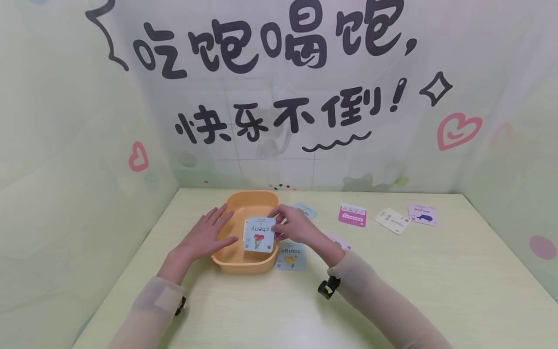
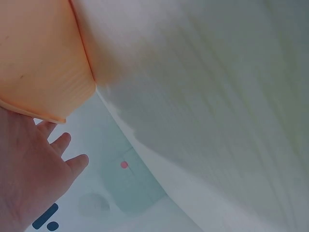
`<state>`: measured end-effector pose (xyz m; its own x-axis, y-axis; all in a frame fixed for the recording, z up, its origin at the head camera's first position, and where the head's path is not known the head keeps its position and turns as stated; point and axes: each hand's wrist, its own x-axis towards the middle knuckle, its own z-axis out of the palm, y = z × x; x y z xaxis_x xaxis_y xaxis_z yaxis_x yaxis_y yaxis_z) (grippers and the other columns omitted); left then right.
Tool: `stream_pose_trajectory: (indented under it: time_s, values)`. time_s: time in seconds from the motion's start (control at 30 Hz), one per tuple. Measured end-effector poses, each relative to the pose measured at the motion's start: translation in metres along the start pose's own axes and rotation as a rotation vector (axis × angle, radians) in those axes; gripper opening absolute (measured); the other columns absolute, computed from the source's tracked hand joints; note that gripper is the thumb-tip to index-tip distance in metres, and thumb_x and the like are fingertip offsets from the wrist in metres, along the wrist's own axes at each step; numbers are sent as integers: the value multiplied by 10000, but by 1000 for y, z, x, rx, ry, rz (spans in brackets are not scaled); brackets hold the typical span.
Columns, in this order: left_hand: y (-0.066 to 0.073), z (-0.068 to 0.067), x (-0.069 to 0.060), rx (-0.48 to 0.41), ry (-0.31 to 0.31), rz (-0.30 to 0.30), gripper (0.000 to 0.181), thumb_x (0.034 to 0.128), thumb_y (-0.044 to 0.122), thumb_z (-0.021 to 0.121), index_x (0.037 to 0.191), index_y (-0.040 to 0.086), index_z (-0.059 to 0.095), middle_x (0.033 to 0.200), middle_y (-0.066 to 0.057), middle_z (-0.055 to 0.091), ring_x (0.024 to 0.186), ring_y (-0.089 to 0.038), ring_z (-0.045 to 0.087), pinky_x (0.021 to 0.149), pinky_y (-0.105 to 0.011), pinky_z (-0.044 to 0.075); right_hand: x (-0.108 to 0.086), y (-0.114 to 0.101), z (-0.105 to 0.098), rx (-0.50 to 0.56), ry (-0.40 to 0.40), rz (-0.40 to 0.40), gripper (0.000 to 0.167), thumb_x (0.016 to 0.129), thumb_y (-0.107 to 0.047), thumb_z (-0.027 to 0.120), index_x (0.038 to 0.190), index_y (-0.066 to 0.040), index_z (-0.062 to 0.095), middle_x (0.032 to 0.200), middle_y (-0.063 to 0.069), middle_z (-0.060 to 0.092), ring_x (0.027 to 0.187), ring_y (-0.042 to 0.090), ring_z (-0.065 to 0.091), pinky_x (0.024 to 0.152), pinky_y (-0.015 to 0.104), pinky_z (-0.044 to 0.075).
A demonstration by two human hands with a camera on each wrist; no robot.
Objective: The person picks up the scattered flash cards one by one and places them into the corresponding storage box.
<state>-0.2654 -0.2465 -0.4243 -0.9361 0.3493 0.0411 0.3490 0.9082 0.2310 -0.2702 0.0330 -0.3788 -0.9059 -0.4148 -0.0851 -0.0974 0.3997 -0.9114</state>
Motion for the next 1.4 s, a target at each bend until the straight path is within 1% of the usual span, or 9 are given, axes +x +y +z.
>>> stream_pose_trajectory:
  time_s: [0.27, 0.37, 0.53, 0.6, 0.67, 0.87, 1.1, 1.27, 1.4]
  values:
    - [1, 0, 1, 4, -1, -15, 838, 943, 569, 543, 1574, 83, 281, 1669, -178, 155, 1515, -464, 154, 1214, -654, 151, 1, 1, 9, -27, -10, -9, 255, 920, 42, 639, 1173, 21, 612, 896, 114, 582, 625, 150, 675, 651, 329, 629]
    - [1, 1, 1, -1, -3, -21, 835, 944, 567, 544, 1576, 89, 279, 1670, -174, 153, 1517, -462, 152, 1217, -650, 150, 0, 2, 12, -39, -7, -21, 238, 919, 37, 644, 1155, 25, 618, 879, 107, 577, 613, 151, 669, 647, 340, 628]
    - [0, 3, 0, -2, -1, -20, 834, 943, 570, 545, 1575, 95, 282, 1670, -173, 159, 1516, -462, 157, 1216, -647, 159, 1, 5, 15, -74, -7, -20, 231, 917, 19, 656, 1146, 16, 629, 877, 111, 600, 617, 160, 672, 683, 394, 630]
    - [0, 3, 0, -2, -2, -17, 835, 943, 574, 543, 1575, 94, 283, 1669, -174, 161, 1514, -464, 159, 1214, -648, 164, 1, 6, 16, -79, -11, -18, 229, 917, 15, 658, 1145, 19, 628, 869, 116, 612, 614, 159, 676, 689, 401, 630]
    - [0, 3, -1, 0, 0, -10, 833, 944, 570, 546, 1573, 91, 286, 1668, -176, 163, 1513, -465, 163, 1212, -650, 170, 0, 5, 16, -80, -16, -17, 228, 920, 12, 656, 1146, 28, 626, 859, 120, 623, 612, 155, 678, 677, 381, 630]
    - [0, 4, -1, 9, 16, 4, 822, 946, 550, 553, 1568, 78, 296, 1664, -183, 171, 1511, -466, 172, 1209, -649, 181, -3, 4, 15, -78, -27, -14, 252, 926, -4, 658, 1165, 66, 613, 846, 122, 632, 638, 157, 682, 666, 335, 628]
    - [0, 5, 0, 3, 8, -13, 838, 942, 576, 544, 1573, 90, 286, 1666, -178, 164, 1514, -463, 163, 1215, -646, 167, -9, 3, 10, -80, -21, -20, 249, 932, -31, 662, 1165, 45, 620, 878, 130, 648, 700, 200, 715, 736, 406, 632]
    - [0, 5, -1, 1, 8, -11, 841, 943, 578, 541, 1576, 91, 278, 1669, -174, 157, 1517, -459, 155, 1217, -643, 162, -12, 5, 3, -97, -12, -13, 248, 929, -60, 678, 1161, 14, 629, 883, 111, 637, 723, 205, 716, 749, 427, 629]
    - [0, 4, -1, 0, 7, -11, 842, 943, 584, 537, 1577, 95, 276, 1670, -171, 157, 1517, -456, 155, 1217, -642, 165, -16, 8, -4, -111, 0, -4, 249, 922, -74, 692, 1154, 0, 637, 877, 108, 633, 783, 297, 730, 733, 436, 629]
